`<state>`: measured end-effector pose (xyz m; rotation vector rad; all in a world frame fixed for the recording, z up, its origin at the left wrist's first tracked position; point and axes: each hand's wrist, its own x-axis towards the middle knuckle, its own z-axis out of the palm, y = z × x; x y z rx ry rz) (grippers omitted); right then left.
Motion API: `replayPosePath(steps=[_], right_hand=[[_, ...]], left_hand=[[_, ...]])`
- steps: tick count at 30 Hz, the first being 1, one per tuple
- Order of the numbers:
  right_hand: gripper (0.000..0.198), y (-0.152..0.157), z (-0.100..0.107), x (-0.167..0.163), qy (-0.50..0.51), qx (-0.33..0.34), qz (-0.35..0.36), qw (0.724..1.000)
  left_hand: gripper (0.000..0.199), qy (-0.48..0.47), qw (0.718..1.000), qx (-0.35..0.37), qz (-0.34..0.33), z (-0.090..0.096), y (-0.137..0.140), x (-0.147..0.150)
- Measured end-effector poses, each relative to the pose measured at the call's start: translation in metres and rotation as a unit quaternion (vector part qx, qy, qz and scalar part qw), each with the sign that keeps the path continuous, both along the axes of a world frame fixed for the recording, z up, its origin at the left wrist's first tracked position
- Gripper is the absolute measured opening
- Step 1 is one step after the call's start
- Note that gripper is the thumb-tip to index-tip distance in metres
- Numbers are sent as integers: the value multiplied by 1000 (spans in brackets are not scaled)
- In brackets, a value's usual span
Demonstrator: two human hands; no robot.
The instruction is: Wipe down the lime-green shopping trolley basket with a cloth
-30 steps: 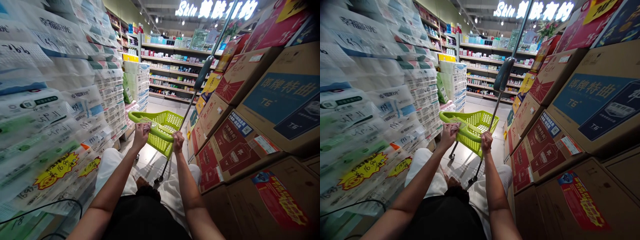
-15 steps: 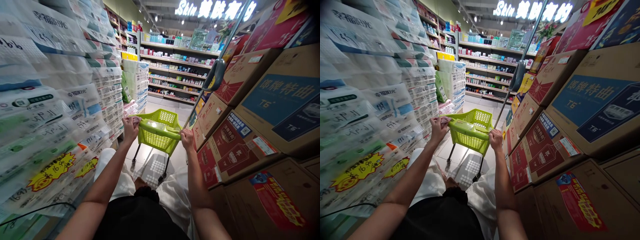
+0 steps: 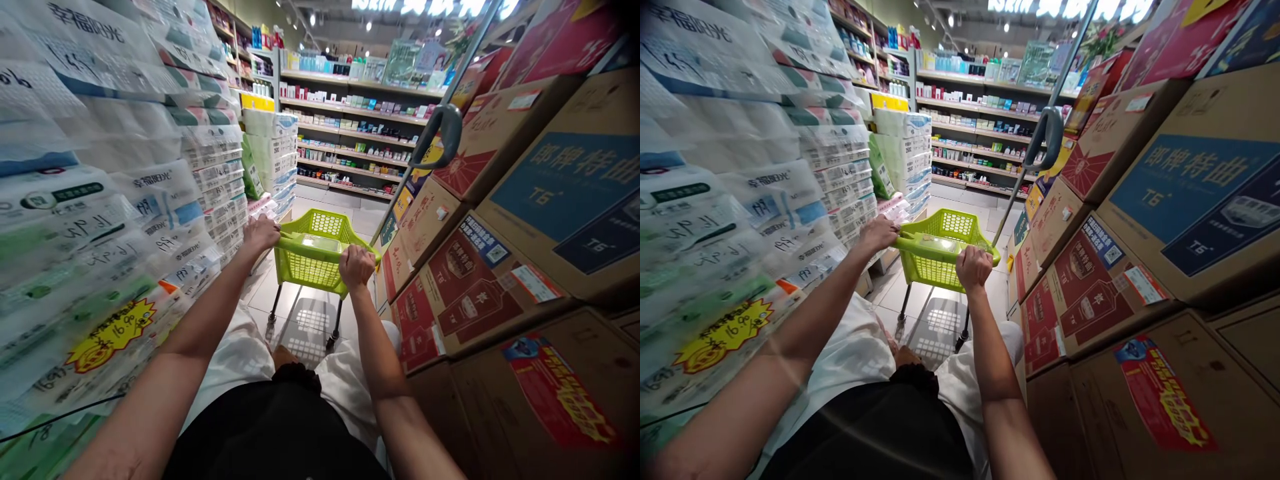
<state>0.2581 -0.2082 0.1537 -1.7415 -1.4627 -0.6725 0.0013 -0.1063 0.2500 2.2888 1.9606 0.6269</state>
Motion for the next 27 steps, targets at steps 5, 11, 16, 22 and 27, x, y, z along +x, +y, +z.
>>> replayPosePath(steps=[5, 11, 16, 22, 27], right_hand=[[23, 3, -6, 8, 0, 43, -19, 999], [19, 5, -7, 20, -2, 65, -2, 998], [18, 4, -6, 21, 23, 75, 2, 997], [18, 0, -8, 25, 35, 76, 21, 996], [18, -1, -12, 26, 31, 91, 17, 995]], left_hand=[[21, -89, 980, 146, -101, -47, -48, 28], [33, -390, 869, 304, -13, -114, -69, 42], [37, -534, 796, 275, 78, -135, -75, 88], [33, -570, 767, 277, 99, -137, -72, 91], [36, -580, 750, 287, 137, -126, -64, 58]])
